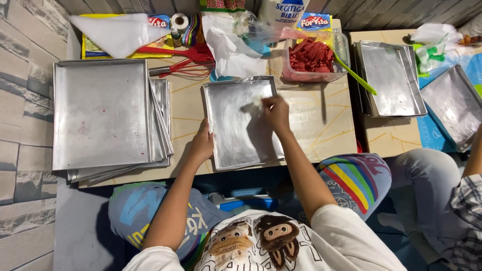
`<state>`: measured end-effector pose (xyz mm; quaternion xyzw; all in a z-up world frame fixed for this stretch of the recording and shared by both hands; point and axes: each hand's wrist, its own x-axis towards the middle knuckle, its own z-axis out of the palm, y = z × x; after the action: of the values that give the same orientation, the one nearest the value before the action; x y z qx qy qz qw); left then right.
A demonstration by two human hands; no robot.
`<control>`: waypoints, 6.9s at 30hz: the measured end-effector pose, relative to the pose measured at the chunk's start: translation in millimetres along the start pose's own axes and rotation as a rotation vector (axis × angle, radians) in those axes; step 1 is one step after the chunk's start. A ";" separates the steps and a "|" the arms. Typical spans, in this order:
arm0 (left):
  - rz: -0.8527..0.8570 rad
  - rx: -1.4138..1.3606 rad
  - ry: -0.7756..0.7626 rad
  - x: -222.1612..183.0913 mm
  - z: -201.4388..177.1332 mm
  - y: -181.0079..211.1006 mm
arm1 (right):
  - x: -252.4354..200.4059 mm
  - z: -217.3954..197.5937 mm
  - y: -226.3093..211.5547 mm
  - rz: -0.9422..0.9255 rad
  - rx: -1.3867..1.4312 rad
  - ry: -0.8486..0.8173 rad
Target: Lining metal baking trays with parchment paper and stirring a red dough mixture in a container.
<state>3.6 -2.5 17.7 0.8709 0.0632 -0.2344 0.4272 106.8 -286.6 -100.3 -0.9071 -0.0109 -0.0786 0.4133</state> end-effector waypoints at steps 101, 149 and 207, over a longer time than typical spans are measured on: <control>0.011 0.002 0.131 45.9 31.5 -35.8 | -119.8 -58.2 -21.4 -0.302 -1.023 -0.726; 0.054 0.007 0.099 42.1 27.5 -30.4 | -117.2 -7.2 -3.2 -0.270 -0.555 0.162; 0.104 0.217 0.221 28.1 35.1 -18.3 | -121.6 -55.5 -35.4 -0.586 -0.275 -0.614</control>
<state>10.2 -20.7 -26.9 0.9346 0.0392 -0.1201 0.3325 -23.7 -299.5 -56.3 -0.8936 -0.3790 0.0801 0.2266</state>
